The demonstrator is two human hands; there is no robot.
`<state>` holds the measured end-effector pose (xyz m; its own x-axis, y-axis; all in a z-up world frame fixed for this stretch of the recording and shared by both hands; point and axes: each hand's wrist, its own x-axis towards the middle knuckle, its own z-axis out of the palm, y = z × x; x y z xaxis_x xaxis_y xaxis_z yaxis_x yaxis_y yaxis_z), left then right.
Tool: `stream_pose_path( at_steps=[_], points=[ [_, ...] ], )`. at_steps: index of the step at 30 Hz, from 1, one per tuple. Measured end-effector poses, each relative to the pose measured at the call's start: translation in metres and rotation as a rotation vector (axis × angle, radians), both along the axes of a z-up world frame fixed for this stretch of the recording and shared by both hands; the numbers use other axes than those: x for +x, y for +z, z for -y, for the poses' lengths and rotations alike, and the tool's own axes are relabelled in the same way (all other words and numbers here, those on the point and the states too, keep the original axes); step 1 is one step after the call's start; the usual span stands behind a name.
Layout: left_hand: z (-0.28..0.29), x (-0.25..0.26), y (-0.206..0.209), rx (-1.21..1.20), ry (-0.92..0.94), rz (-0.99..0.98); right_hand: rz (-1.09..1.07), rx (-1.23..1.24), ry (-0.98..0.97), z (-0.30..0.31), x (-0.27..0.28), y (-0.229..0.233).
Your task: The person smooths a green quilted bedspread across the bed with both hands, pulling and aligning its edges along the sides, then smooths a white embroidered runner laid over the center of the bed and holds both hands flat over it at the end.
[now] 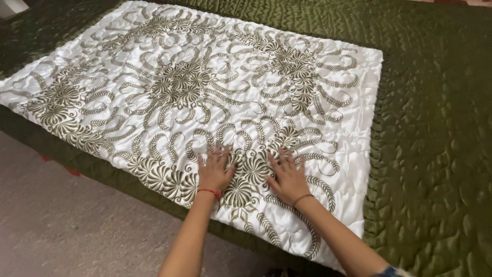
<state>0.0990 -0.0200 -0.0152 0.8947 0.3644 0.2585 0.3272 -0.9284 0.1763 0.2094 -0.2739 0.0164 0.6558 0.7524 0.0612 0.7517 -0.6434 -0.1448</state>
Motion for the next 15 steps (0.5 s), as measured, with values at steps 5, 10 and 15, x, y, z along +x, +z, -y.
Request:
stream_pose_path(
  at_steps=[5, 10, 15],
  points=[
    [-0.011, 0.014, 0.005, -0.002, 0.029, -0.242, 0.014, -0.001, 0.131, -0.032, 0.014, 0.001],
    [-0.068, -0.022, 0.006, 0.021, 0.271, -0.213, -0.022, 0.031, 0.156, -0.029, 0.019, -0.004],
    [-0.094, -0.039, -0.007, -0.022, 0.362, -0.166, -0.034, -0.006, 0.146, -0.041, 0.025, -0.014]
  ],
)
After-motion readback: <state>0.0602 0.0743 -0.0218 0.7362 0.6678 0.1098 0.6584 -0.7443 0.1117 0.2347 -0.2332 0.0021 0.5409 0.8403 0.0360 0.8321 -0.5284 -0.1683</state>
